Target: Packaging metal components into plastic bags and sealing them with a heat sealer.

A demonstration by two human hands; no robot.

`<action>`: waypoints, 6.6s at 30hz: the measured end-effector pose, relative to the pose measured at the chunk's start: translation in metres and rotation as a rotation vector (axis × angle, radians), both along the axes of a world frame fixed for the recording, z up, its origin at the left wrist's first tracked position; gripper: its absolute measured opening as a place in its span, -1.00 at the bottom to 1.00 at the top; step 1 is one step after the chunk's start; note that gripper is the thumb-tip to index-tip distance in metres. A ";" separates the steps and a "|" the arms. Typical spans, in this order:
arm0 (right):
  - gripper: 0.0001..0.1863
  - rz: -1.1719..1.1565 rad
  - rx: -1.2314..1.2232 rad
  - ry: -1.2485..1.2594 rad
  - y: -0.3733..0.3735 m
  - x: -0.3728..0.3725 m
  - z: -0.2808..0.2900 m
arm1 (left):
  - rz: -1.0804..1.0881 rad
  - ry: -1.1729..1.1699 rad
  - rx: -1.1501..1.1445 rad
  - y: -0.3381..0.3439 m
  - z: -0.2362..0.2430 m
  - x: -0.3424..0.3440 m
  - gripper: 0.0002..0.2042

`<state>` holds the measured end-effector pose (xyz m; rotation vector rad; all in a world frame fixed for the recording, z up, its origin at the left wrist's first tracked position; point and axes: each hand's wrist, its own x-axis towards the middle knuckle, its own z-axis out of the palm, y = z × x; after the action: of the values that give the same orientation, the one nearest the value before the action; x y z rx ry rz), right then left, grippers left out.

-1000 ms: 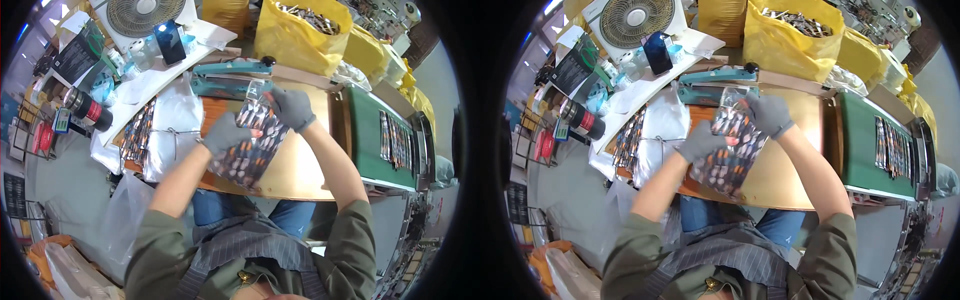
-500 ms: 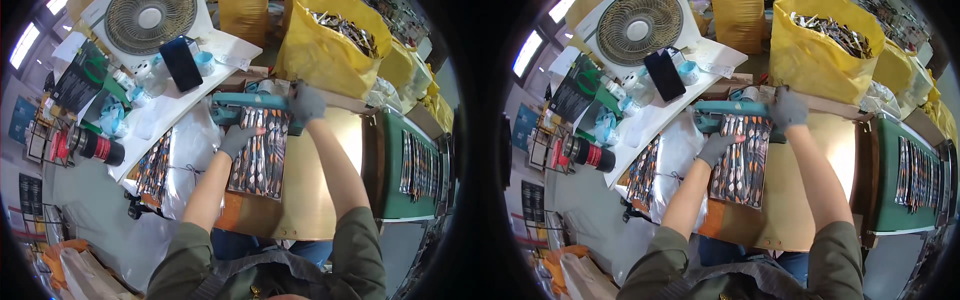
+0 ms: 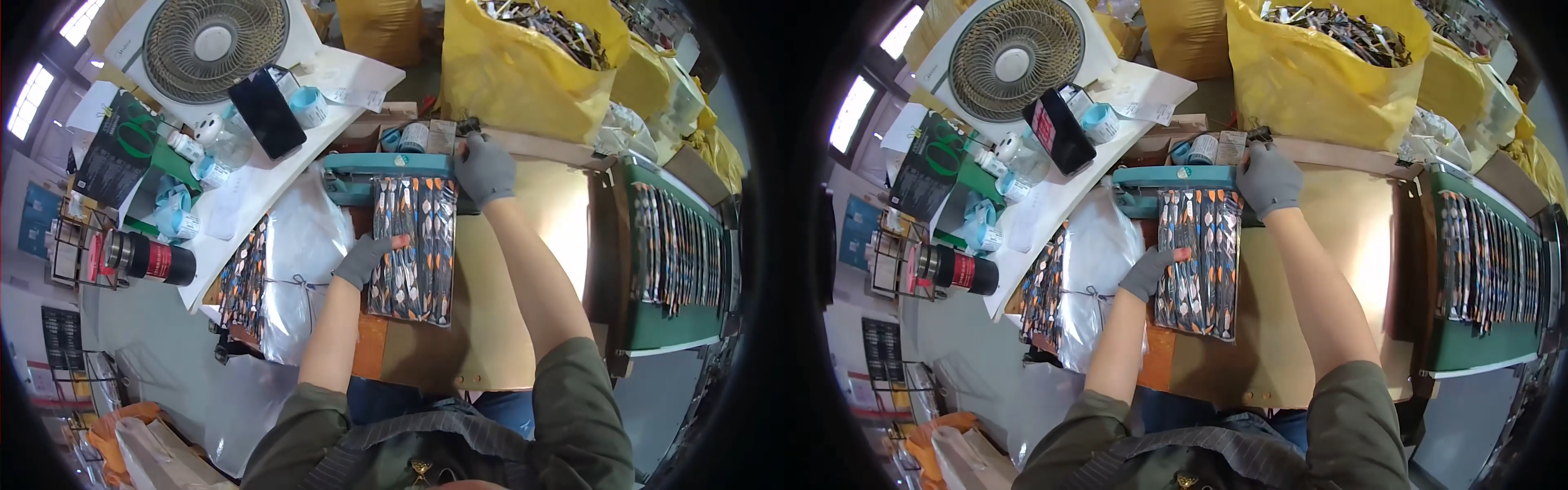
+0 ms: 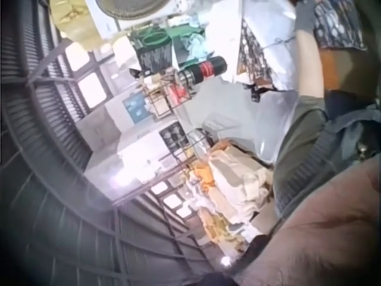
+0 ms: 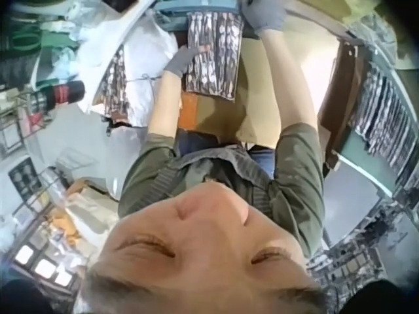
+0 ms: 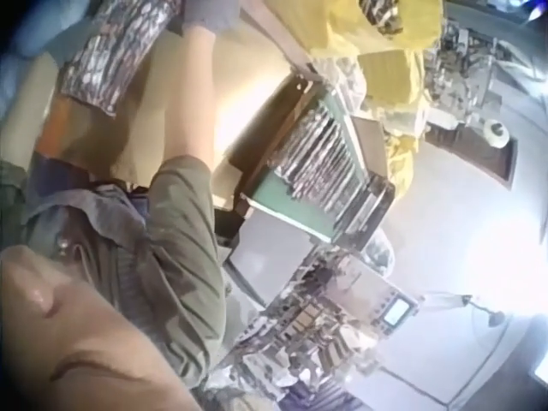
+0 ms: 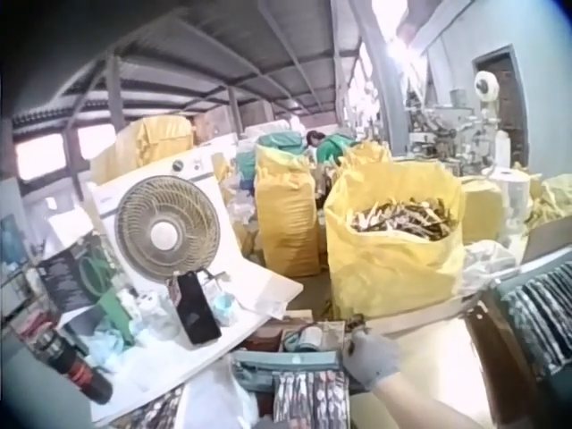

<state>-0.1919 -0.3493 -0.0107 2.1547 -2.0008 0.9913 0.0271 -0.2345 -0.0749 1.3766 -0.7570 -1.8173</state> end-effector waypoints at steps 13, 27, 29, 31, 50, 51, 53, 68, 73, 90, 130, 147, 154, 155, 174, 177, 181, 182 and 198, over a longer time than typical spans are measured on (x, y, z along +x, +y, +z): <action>-0.27 0.554 0.483 -1.364 0.244 -0.002 -0.088 | 0.087 -0.165 -0.675 0.124 0.008 -0.060 -0.62; -0.23 0.478 0.386 -1.174 0.247 -0.015 -0.070 | 0.155 -0.385 -0.548 0.188 0.008 -0.041 -0.70; -0.36 0.639 0.431 -1.738 0.228 -0.018 -0.015 | 0.148 -0.276 -0.594 0.194 0.011 -0.045 -0.66; -0.47 0.676 0.482 -1.626 0.216 -0.027 0.018 | 0.130 -0.214 -0.555 0.186 0.003 -0.048 -0.58; -0.46 0.293 0.179 -0.432 0.016 -0.002 0.085 | -0.045 -0.257 -0.223 0.013 0.035 -0.012 -0.52; -0.46 0.305 0.179 -0.440 0.015 0.011 0.100 | -0.034 -0.267 -0.223 0.000 0.036 -0.005 -0.52; -0.52 0.263 0.049 -0.201 0.021 0.028 0.122 | 0.045 -0.135 -0.248 -0.021 0.040 0.005 -0.53; -0.81 0.032 0.148 0.115 -0.005 -0.002 0.005 | -0.002 -0.240 -0.149 -0.063 0.015 0.021 -0.66; -0.71 0.027 0.195 0.059 0.005 -0.005 0.016 | -0.030 -0.207 -0.137 -0.060 0.020 0.023 -0.64; -0.37 0.514 0.414 -1.216 0.266 0.003 -0.068 | 0.142 -0.337 -0.641 0.150 0.002 -0.050 -0.58; -0.77 0.024 0.070 -0.002 0.001 0.001 0.002 | -0.045 -0.203 -0.195 -0.044 0.030 0.013 -0.65; -0.25 0.509 0.455 -1.211 0.234 -0.018 -0.051 | -0.032 -0.201 -0.798 0.090 0.071 -0.070 -0.56; -0.19 0.320 0.068 -0.541 0.238 -0.090 -0.023 | 0.093 -0.347 -0.518 0.115 0.012 -0.025 -0.62; -0.16 0.252 0.030 -0.451 0.225 -0.125 -0.005 | 0.169 -0.385 -0.454 0.119 0.014 -0.022 -0.69; 0.07 -0.426 0.368 -0.051 0.111 -0.256 -0.036 | -0.175 -0.764 -0.519 0.022 0.001 -0.239 -0.30; 0.12 -0.450 0.695 -0.041 0.109 -0.237 -0.021 | -0.227 -0.612 -0.513 0.011 0.000 -0.240 -0.32; 0.03 -0.459 0.357 -0.050 0.100 -0.224 -0.048 | 0.158 -0.584 -0.626 -0.003 -0.036 -0.258 -0.26; -0.01 -0.616 0.285 -0.158 0.103 -0.248 -0.052 | 0.005 -0.567 -0.511 -0.001 -0.017 -0.271 -0.24; -0.21 0.487 0.346 -1.509 0.185 -0.117 -0.019 | -0.163 0.118 -0.535 0.027 0.013 -0.171 -0.51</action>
<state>-0.3086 -0.1645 -0.0297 2.2423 -1.9606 3.2717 -0.1441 -0.2078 -0.0622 0.8725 -1.2130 -1.6318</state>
